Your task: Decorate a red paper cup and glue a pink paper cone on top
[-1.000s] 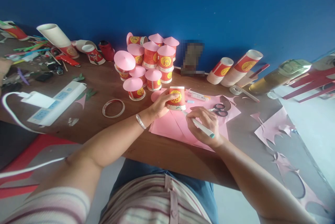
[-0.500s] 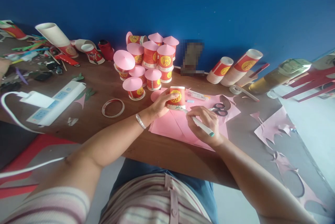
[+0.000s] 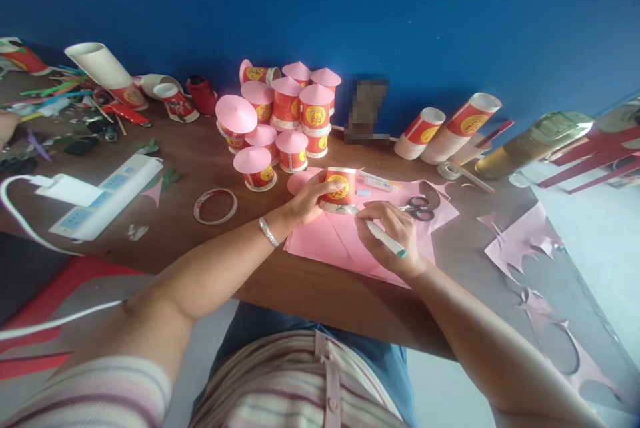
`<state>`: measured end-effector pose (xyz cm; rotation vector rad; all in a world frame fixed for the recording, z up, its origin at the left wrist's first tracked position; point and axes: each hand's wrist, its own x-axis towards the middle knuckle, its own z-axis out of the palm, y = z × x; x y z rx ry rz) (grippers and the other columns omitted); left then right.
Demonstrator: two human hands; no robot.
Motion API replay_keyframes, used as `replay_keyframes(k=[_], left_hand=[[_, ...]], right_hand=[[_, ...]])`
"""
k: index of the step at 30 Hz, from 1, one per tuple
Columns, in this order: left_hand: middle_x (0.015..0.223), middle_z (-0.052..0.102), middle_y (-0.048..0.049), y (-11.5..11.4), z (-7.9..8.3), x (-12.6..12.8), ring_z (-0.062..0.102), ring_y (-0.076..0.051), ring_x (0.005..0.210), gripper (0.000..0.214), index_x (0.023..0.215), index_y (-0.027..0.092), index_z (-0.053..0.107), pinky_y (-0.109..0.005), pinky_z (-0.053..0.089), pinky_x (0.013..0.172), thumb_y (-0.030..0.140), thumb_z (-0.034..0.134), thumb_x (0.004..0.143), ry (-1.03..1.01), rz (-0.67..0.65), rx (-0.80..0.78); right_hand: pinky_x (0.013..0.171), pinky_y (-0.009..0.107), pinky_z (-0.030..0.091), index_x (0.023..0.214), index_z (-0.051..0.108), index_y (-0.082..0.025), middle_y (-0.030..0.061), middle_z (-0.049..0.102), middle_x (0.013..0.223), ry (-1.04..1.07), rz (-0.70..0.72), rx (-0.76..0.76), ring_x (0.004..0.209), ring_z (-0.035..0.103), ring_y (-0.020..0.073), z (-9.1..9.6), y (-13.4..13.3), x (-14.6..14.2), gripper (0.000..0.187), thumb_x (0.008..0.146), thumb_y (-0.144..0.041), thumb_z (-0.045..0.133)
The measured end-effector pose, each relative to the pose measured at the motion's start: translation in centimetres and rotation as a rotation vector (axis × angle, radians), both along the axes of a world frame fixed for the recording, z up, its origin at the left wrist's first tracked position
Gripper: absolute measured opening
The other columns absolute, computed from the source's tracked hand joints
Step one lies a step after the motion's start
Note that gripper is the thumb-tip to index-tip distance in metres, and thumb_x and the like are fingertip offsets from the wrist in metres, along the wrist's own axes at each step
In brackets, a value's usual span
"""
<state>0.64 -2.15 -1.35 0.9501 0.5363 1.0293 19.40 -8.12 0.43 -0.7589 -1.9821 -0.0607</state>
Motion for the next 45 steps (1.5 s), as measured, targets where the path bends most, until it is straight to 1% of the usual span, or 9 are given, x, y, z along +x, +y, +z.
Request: replay_keyframes(k=[5,11,17,26,30,34,37,41,45], left_hand=[[0.082,0.068,-0.0018,-0.1,0.1,0.0,0.065,-0.015,0.077,0.032,0.095,0.016,0.072,-0.025,0.054,0.068,0.040,0.082,0.075,0.002,-0.009,-0.008],[0.086,0.070,-0.0034,0.0,-0.1,0.0,0.067,-0.017,0.081,0.039,0.105,0.016,0.072,-0.028,0.054,0.072,0.040,0.081,0.075,0.034,0.004,-0.028],[0.080,0.067,-0.0020,-0.1,0.1,0.0,0.065,-0.016,0.076,0.033,0.093,0.015,0.068,-0.027,0.053,0.069,0.038,0.081,0.074,0.036,0.017,-0.039],[0.082,0.068,-0.0014,-0.1,-0.1,0.0,0.067,-0.016,0.078,0.034,0.097,0.016,0.067,-0.027,0.053,0.071,0.038,0.079,0.075,0.064,0.023,-0.046],[0.080,0.069,-0.0018,0.0,-0.2,0.0,0.066,-0.015,0.076,0.032,0.094,0.016,0.066,-0.027,0.052,0.070,0.038,0.079,0.075,0.061,-0.002,-0.033],[0.078,0.068,-0.0018,0.1,-0.3,-0.1,0.065,-0.015,0.074,0.030,0.089,0.015,0.067,-0.026,0.051,0.068,0.039,0.079,0.076,0.036,-0.038,-0.008],[0.076,0.066,-0.0020,0.1,-0.2,-0.1,0.063,-0.014,0.070,0.030,0.085,0.015,0.067,-0.026,0.050,0.066,0.041,0.079,0.076,0.060,-0.055,0.008],[0.077,0.065,-0.0010,0.0,0.0,-0.1,0.062,-0.014,0.071,0.031,0.090,0.015,0.067,-0.025,0.050,0.065,0.040,0.079,0.075,0.076,-0.024,-0.019],[0.084,0.068,-0.0029,-0.1,0.0,0.0,0.065,-0.016,0.079,0.035,0.097,0.015,0.068,-0.026,0.052,0.070,0.038,0.079,0.074,0.054,-0.008,-0.044]], right_hand=[[0.064,0.029,0.056,0.092,0.061,-0.026,-0.0022,0.069,0.073,0.005,0.024,-0.020,0.067,0.069,0.0163,0.0,0.0,0.0,0.018,0.090,-0.008,0.060],[0.064,0.029,0.054,0.091,0.060,-0.025,-0.0019,0.070,0.075,-0.007,0.039,-0.042,0.067,0.068,0.0160,-0.1,-0.1,0.1,0.017,0.092,-0.009,0.060],[0.067,0.029,0.055,0.093,0.060,-0.025,-0.0018,0.070,0.077,-0.008,0.063,-0.046,0.069,0.068,0.0156,-0.5,0.1,0.2,0.017,0.091,-0.008,0.062],[0.066,0.029,0.055,0.091,0.060,-0.025,-0.0018,0.069,0.075,-0.015,0.020,-0.049,0.068,0.068,0.0157,-0.5,0.1,0.2,0.016,0.091,-0.009,0.060],[0.066,0.029,0.055,0.089,0.060,-0.025,-0.0021,0.068,0.073,-0.013,-0.004,-0.036,0.067,0.067,0.0154,-0.4,0.2,0.1,0.017,0.091,-0.008,0.060],[0.067,0.029,0.057,0.091,0.060,-0.025,-0.0016,0.069,0.075,-0.009,-0.002,-0.028,0.070,0.069,0.0161,-0.3,0.2,0.0,0.016,0.091,-0.008,0.060],[0.067,0.030,0.057,0.092,0.059,-0.025,-0.0018,0.069,0.075,0.006,0.007,-0.005,0.071,0.070,0.0166,-0.1,0.2,0.0,0.018,0.091,-0.007,0.059],[0.070,0.032,0.059,0.093,0.058,-0.026,-0.0028,0.067,0.073,0.031,0.049,0.024,0.070,0.070,0.0171,0.5,0.0,0.0,0.021,0.090,-0.005,0.060],[0.070,0.034,0.060,0.095,0.059,-0.026,-0.0015,0.067,0.075,0.020,0.123,-0.035,0.070,0.069,0.0175,0.7,-0.2,0.1,0.021,0.089,-0.006,0.060]])
